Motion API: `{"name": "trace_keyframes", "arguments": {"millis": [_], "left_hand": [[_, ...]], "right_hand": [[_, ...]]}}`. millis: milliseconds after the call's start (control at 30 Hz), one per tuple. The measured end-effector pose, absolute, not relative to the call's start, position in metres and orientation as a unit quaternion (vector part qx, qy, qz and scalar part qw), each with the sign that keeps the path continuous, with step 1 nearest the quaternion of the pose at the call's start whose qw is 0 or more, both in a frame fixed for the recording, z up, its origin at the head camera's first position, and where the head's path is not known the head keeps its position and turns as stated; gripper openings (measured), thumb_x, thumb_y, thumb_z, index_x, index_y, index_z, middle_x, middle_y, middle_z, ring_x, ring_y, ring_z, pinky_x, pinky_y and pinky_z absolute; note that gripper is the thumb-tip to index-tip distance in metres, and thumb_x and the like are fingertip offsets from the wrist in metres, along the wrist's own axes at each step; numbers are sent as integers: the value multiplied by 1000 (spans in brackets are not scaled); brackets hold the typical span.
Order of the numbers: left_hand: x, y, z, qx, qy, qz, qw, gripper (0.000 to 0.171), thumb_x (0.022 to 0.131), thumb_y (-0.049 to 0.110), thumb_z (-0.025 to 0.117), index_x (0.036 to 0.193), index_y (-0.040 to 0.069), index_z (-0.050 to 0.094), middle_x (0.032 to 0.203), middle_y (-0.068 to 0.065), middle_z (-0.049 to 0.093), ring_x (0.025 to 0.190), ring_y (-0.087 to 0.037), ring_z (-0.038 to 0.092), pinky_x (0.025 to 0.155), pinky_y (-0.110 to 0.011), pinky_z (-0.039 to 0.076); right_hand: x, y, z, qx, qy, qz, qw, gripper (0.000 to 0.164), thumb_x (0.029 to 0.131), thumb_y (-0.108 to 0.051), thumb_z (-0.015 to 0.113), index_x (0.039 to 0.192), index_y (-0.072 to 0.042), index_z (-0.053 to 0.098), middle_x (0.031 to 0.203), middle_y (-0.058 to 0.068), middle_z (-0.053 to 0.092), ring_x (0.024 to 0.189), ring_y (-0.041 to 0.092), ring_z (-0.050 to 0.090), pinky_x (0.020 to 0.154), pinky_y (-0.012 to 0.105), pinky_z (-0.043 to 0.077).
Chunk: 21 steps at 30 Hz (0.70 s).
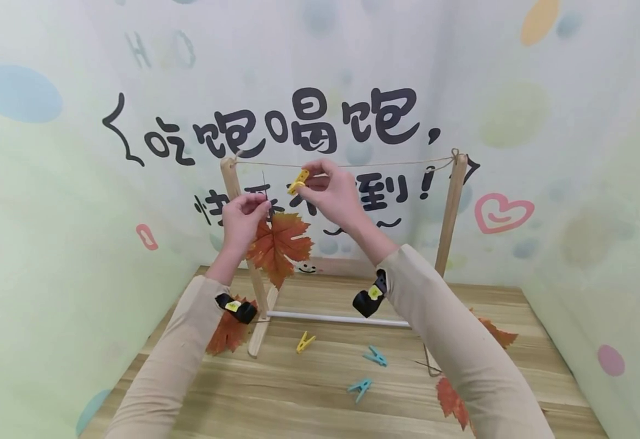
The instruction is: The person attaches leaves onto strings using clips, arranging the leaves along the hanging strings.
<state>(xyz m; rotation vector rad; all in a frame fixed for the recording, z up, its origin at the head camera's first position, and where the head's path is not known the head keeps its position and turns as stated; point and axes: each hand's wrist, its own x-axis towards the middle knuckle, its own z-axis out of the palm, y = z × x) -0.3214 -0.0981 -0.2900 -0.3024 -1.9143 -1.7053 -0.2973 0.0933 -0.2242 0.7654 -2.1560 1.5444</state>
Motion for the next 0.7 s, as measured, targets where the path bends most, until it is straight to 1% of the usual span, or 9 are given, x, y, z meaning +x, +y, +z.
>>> {"name": "trace_keyframes", "arguments": {"millis": [100,200,367,467,567,700], "left_hand": [[-323,-97,-288,-106,-708,-638,283,19,80,3,67,96,-7,64,92,-19,64,74,-10,59,68,-17,51],[-324,-97,-285,-99,-710,-636,286,18,80,3,67,96,-6,65,92,-18,64,73,-10,59,67,-17,51],[-326,-97,-282,-93,-708,-638,287,18,80,4,68,95,-5,65,90,-18,65,69,-9,58,64,-16,50],[-327,-97,-282,-91,-705,-643,285,18,80,4,68,95,-5,65,90,-19,65,68,-7,58,63,-16,50],[-328,-96,-282,-94,-699,-649,284,19,79,3,68,95,-7,65,90,-21,65,67,-6,58,62,-16,50],[-329,-94,-281,-92,-691,-657,286,19,79,2,68,96,-8,65,91,-21,64,68,-6,58,64,-16,51]], "right_hand": [[-299,90,-218,267,-767,551,192,34,79,-8,70,109,1,58,102,12,62,92,19,64,79,24,51],[-300,88,-213,262,-762,559,195,34,78,-8,71,109,0,59,100,12,63,91,19,64,79,25,51],[-305,84,-207,256,-741,588,197,33,78,-2,69,109,3,59,101,16,63,92,20,63,78,25,52],[-309,83,-206,242,-734,603,198,34,77,-1,69,110,5,58,102,17,62,92,19,63,79,25,51],[-313,82,-205,227,-727,617,200,33,78,-2,69,109,4,58,102,15,62,91,17,62,81,24,50],[-316,81,-204,224,-707,638,208,31,78,-4,70,107,3,59,99,14,63,86,15,63,81,24,51]]}}
